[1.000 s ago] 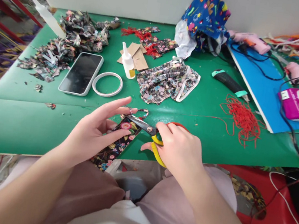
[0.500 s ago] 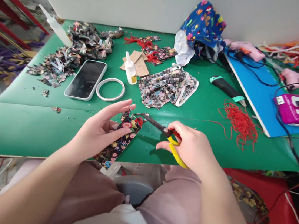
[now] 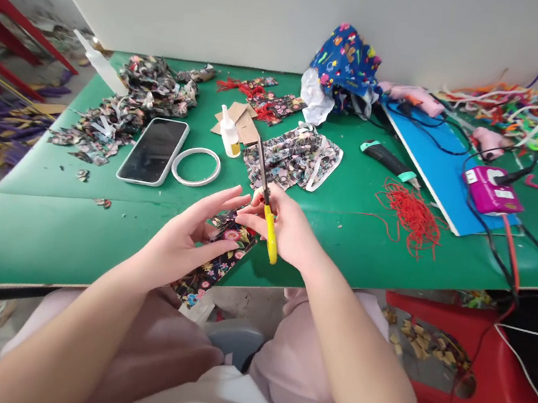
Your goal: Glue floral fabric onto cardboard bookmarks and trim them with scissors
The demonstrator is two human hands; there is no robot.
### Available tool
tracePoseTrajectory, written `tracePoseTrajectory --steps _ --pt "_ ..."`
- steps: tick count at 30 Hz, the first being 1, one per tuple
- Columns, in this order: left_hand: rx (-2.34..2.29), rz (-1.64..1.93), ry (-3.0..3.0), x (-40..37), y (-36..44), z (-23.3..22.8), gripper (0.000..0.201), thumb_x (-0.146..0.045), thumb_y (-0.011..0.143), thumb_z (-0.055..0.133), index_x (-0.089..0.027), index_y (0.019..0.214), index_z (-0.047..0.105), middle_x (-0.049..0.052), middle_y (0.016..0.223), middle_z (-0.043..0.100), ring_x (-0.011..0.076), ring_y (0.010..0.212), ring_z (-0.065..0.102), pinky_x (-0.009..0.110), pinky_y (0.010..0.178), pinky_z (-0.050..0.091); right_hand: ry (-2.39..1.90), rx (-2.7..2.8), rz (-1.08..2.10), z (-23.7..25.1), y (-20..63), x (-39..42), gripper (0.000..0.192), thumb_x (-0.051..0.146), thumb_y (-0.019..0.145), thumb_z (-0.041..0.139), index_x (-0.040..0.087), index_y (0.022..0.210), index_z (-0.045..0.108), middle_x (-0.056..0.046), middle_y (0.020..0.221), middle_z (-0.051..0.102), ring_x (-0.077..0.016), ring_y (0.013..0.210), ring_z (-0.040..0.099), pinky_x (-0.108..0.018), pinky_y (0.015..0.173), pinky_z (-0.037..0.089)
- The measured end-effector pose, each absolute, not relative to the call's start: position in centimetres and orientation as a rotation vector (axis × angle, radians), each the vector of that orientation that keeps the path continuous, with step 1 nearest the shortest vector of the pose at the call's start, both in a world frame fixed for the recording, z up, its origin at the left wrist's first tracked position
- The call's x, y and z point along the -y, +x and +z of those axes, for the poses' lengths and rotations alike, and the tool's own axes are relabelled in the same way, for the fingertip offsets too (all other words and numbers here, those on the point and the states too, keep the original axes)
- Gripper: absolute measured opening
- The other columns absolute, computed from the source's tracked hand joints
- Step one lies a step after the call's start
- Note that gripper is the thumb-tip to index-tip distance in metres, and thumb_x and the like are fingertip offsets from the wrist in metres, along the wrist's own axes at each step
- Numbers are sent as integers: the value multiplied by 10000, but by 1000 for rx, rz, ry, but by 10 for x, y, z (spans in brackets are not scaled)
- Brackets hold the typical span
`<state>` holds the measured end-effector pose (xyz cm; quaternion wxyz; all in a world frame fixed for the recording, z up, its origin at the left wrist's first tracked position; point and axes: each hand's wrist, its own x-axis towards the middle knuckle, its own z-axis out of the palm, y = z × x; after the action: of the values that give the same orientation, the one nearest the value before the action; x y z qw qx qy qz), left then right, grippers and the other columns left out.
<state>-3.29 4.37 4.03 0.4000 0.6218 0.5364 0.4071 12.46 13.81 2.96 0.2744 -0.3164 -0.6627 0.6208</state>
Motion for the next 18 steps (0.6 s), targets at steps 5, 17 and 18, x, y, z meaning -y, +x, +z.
tracePoseTrajectory --steps 5,17,18 --pt "-1346 1068 1616 -41 -40 44 655 -176 821 570 -370 1388 306 58 1381 466 164 878 620 212 559 502 -922 1757 1761 36 125 -142 333 349 664 721 217 776 436 54 660 594 -77 506 494 -195 441 353" --pt "-1383 1003 1640 -39 -45 46 706 -148 814 561 -409 1399 263 54 1334 510 23 463 392 206 493 459 -895 1568 1731 30 124 -149 331 270 643 725 214 754 418 86 618 574 -47 422 464 -183 412 374" --pt "-1403 980 1646 -39 -46 46 712 -146 812 559 -406 1401 256 53 1328 516 24 467 395 205 505 467 -901 1559 1709 29 124 -150 328 265 643 723 214 755 419 86 622 576 -51 433 479 -182 413 383"
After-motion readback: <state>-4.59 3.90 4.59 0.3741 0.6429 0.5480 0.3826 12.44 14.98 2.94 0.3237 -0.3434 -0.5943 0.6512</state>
